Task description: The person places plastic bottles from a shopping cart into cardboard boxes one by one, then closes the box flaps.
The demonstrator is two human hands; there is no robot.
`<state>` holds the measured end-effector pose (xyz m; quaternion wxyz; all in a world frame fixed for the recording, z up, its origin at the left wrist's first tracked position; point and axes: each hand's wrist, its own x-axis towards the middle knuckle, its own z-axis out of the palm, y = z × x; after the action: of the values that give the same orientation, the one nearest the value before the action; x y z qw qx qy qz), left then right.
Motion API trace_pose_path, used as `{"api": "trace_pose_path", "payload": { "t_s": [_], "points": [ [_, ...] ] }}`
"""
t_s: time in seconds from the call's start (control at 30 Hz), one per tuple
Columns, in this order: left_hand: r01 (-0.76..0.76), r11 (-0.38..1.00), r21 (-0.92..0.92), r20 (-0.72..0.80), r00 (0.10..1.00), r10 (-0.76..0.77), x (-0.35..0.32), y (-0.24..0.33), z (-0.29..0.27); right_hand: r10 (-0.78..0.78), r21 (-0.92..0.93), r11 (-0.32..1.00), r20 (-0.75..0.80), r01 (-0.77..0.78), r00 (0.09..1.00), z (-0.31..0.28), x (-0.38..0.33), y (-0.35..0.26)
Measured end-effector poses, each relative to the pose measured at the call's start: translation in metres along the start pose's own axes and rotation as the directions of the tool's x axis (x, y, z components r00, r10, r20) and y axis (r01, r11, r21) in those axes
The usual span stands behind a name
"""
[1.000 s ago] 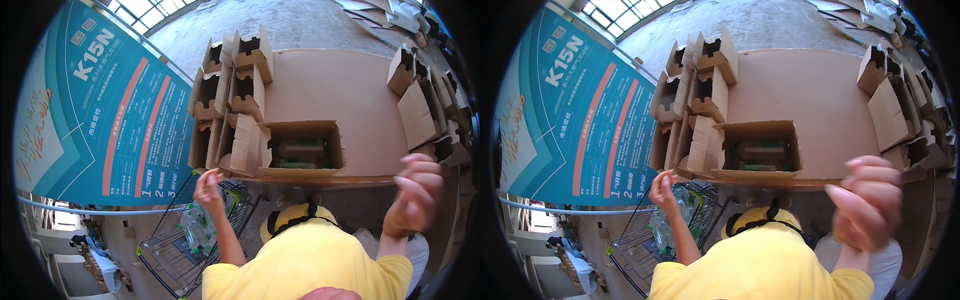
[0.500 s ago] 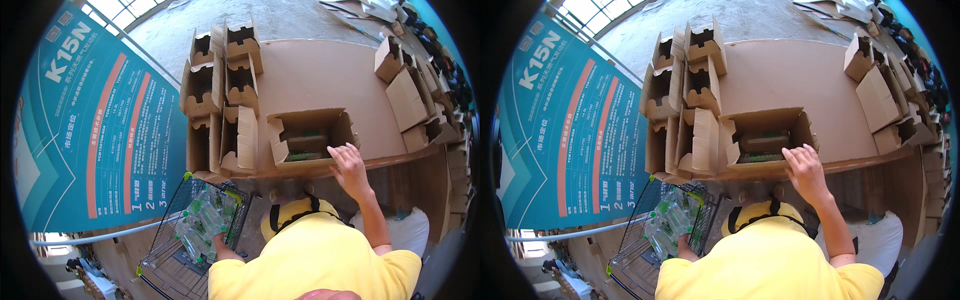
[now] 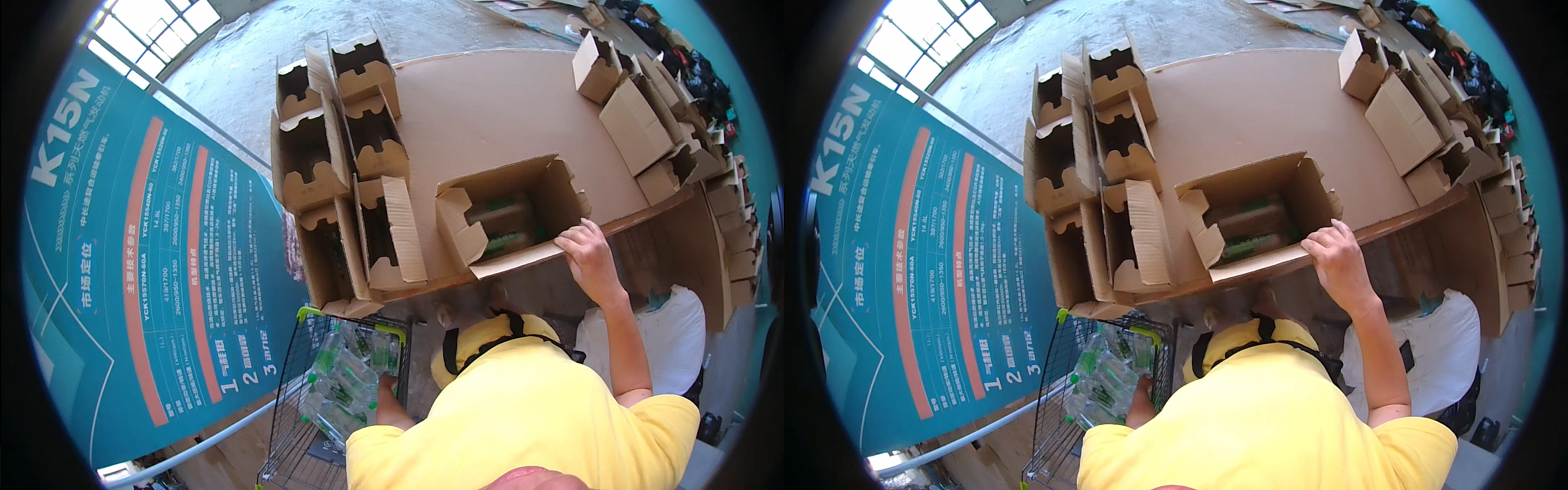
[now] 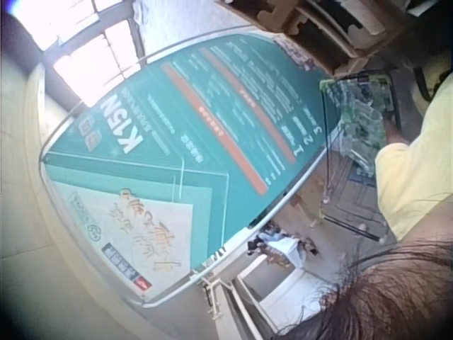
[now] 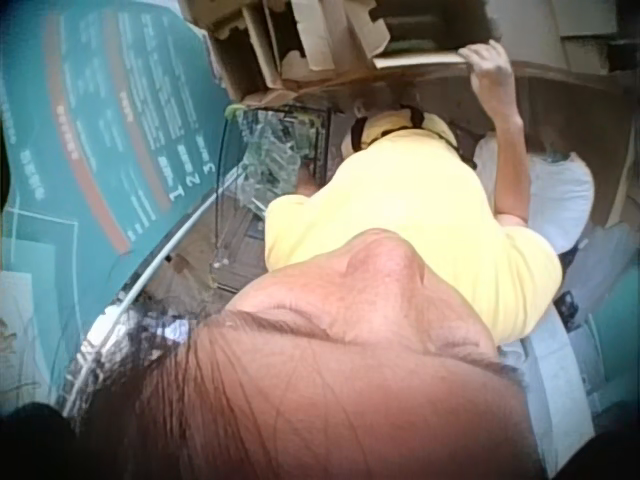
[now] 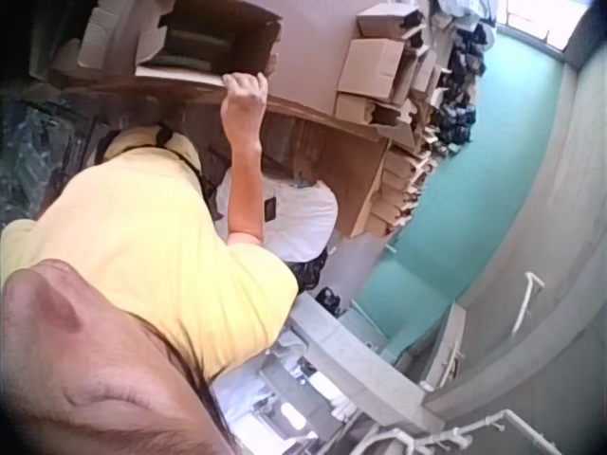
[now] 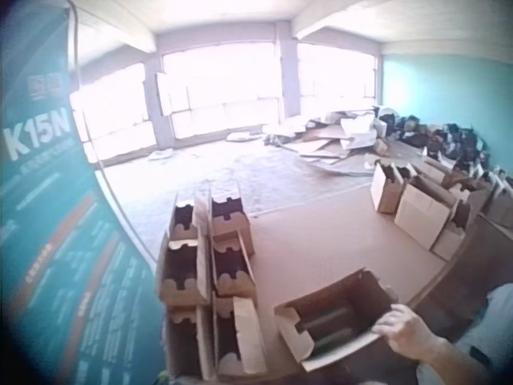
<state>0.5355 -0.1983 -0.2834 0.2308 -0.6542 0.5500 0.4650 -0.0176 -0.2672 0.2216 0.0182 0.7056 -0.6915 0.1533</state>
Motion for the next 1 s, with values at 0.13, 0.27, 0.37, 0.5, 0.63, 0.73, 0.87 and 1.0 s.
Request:
{"api": "trace_pose_path", "payload": {
  "t_s": [0.13,0.27,0.37,0.5,0.63,0.73,0.87,1.0],
  "points": [
    [0.188,0.971,-0.146,0.009,0.982,-0.189,-0.014,-0.001,-0.011,0.017,0.017,1.000,-0.029,-0.017,0.999,0.000,0.000,-0.006],
    [0.392,0.614,-0.685,0.109,0.888,-0.446,-0.042,-0.003,-0.031,0.024,0.047,0.999,-0.022,-0.023,0.999,-0.001,-0.002,0.002],
    [0.220,0.372,-0.902,-0.104,0.726,-0.680,-0.103,0.023,-0.072,0.126,-0.075,0.986,-0.239,-0.148,0.963,-0.008,0.005,0.001],
    [0.049,0.818,-0.574,-0.818,0.021,-0.575,-0.176,0.067,-0.117,0.321,0.233,0.936,-0.269,-0.262,0.908,-0.001,0.009,0.034],
    [-0.528,0.804,-0.274,-0.952,0.029,-0.305,-0.280,0.198,-0.189,0.386,0.789,0.583,-0.061,-0.192,0.921,0.016,0.008,0.062],
    [-0.759,0.651,0.017,-0.996,0.047,0.081,-0.343,0.312,-0.210,0.177,0.850,0.512,0.035,-0.123,0.984,0.028,0.011,0.078],
    [-0.798,0.470,0.378,-0.775,0.006,0.632,-0.347,0.418,-0.245,-0.059,0.596,0.802,0.012,0.041,0.998,0.034,0.024,0.080],
    [-0.788,0.509,0.346,-0.721,0.124,0.682,-0.308,0.451,-0.245,-0.003,0.725,0.688,-0.021,0.017,1.000,0.045,0.028,0.093]
  ]
}}
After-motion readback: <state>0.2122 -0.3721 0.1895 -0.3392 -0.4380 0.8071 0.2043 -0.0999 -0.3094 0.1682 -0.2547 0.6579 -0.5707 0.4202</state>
